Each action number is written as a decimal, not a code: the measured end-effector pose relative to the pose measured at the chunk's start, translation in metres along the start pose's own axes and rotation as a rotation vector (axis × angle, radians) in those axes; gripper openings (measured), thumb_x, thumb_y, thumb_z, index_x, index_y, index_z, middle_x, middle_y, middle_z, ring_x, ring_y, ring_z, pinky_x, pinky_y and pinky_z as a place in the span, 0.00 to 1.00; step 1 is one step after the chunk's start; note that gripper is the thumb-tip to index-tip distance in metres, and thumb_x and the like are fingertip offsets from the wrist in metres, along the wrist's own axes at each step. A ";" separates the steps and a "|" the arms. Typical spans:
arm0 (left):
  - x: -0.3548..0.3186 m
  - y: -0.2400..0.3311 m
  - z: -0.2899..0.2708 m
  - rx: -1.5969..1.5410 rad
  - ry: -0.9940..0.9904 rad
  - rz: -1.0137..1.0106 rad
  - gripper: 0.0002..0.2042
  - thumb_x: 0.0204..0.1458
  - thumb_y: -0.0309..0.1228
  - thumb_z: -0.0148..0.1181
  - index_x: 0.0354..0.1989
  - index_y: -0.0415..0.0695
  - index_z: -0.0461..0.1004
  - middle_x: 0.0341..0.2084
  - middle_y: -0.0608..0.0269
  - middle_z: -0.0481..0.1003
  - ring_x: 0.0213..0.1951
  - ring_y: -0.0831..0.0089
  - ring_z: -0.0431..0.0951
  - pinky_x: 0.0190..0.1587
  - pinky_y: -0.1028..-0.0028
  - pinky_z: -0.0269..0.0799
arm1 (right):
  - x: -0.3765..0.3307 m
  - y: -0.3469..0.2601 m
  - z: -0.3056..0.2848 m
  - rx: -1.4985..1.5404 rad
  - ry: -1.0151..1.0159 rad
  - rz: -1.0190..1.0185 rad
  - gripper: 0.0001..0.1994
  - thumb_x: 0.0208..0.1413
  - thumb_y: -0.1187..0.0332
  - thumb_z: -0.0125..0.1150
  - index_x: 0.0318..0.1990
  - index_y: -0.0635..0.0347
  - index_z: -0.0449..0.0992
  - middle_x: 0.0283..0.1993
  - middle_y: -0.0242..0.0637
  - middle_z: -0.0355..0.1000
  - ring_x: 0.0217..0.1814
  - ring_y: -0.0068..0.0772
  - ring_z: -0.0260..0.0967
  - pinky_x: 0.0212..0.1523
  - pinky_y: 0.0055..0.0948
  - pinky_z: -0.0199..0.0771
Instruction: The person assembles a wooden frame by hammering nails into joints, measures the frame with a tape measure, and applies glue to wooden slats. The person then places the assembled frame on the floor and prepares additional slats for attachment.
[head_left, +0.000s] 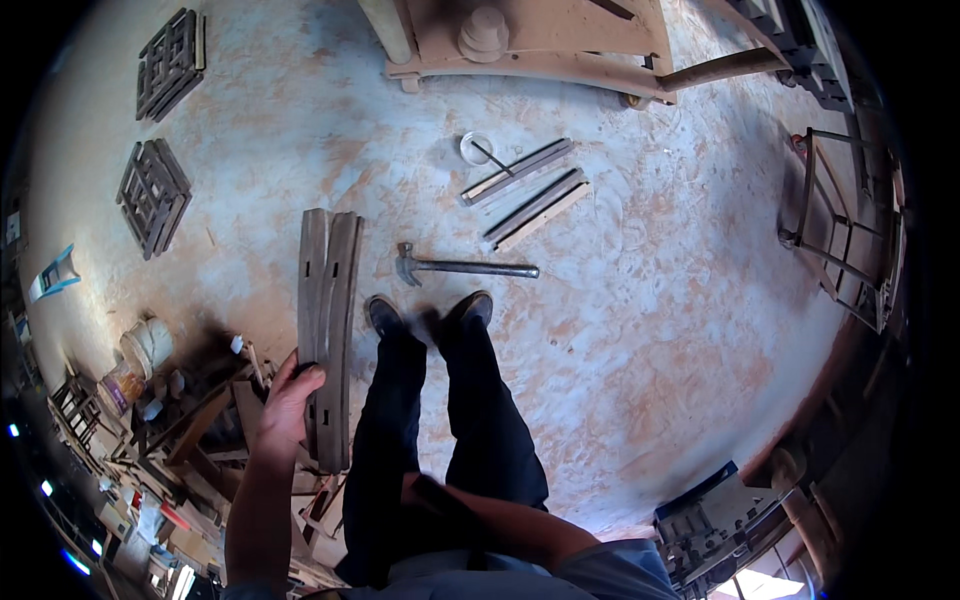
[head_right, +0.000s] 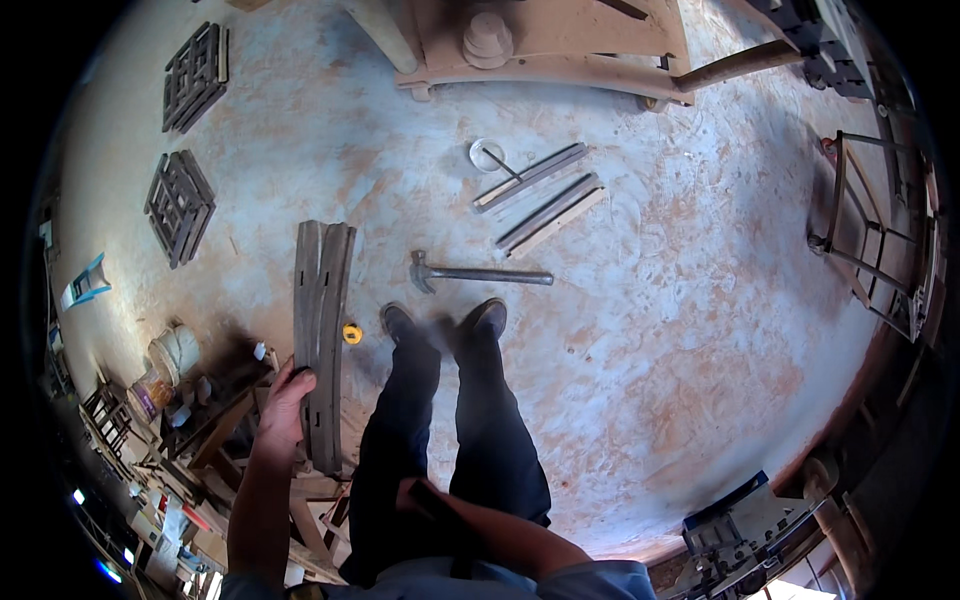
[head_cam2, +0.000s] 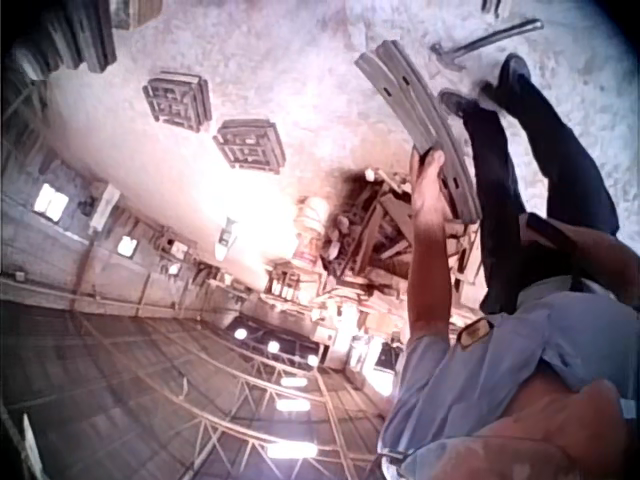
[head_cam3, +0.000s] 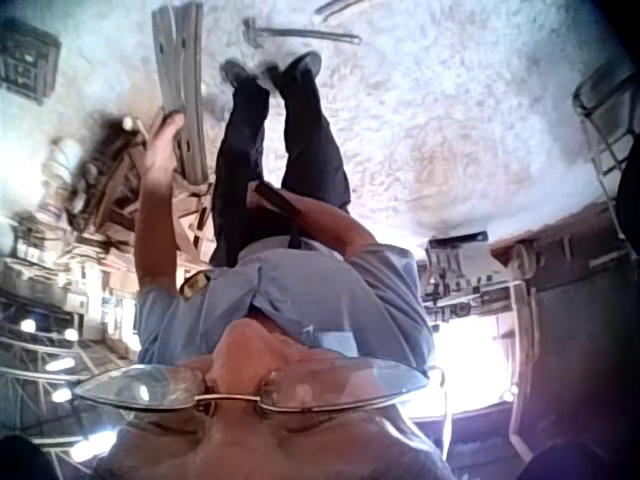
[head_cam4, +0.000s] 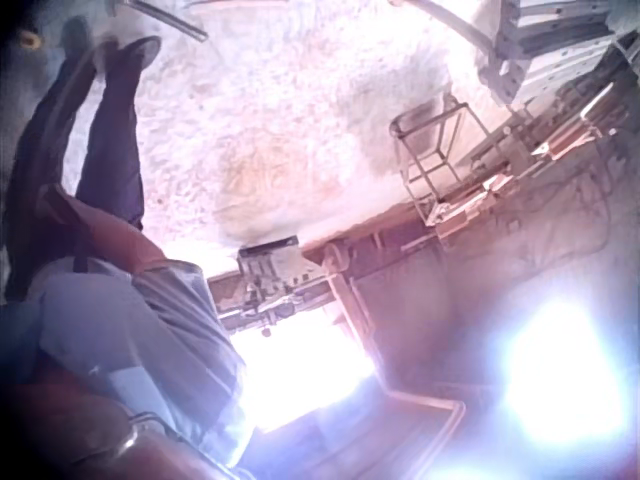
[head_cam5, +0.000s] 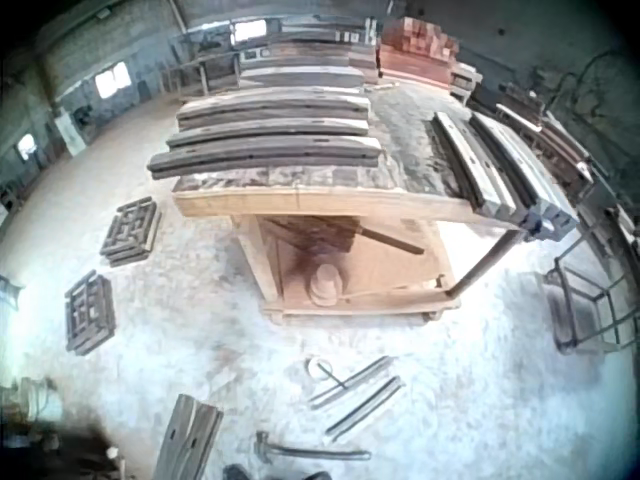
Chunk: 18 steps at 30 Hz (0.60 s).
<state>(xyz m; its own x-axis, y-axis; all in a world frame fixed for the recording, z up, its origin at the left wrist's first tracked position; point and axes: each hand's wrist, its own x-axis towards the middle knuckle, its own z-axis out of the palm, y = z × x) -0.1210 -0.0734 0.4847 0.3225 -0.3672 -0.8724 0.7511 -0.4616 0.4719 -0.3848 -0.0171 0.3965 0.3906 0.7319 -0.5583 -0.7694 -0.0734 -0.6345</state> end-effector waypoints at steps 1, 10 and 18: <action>0.004 -0.005 -0.008 -0.023 0.047 0.013 0.22 0.54 0.23 0.55 0.60 0.40 0.67 0.48 0.63 0.75 0.49 0.71 0.75 0.54 0.69 0.70 | 0.009 0.008 0.006 -0.039 -0.030 -0.053 0.21 0.57 0.53 0.53 0.46 0.63 0.76 0.44 0.49 0.76 0.46 0.44 0.76 0.47 0.40 0.75; 0.229 -0.044 -0.042 0.652 0.045 0.351 0.21 0.52 0.26 0.60 0.56 0.38 0.67 0.46 0.57 0.76 0.46 0.65 0.77 0.51 0.67 0.71 | -0.083 0.083 -0.196 0.343 0.892 -0.220 0.11 0.58 0.70 0.53 0.45 0.61 0.76 0.46 0.44 0.73 0.48 0.39 0.72 0.46 0.35 0.74; 0.400 -0.085 -0.024 1.453 0.289 0.410 0.28 0.50 0.35 0.62 0.59 0.41 0.62 0.47 0.45 0.76 0.48 0.50 0.76 0.50 0.58 0.72 | -0.080 0.196 -0.461 1.285 1.272 -0.469 0.20 0.62 0.61 0.56 0.54 0.63 0.63 0.35 0.34 0.69 0.27 0.26 0.68 0.22 0.28 0.70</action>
<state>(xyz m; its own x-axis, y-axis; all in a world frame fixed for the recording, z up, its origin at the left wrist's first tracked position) -0.0423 -0.1618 0.0925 0.5864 -0.5765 -0.5690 -0.5516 -0.7987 0.2406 -0.3340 -0.4025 0.0710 0.2851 -0.3859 -0.8774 -0.1265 0.8922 -0.4335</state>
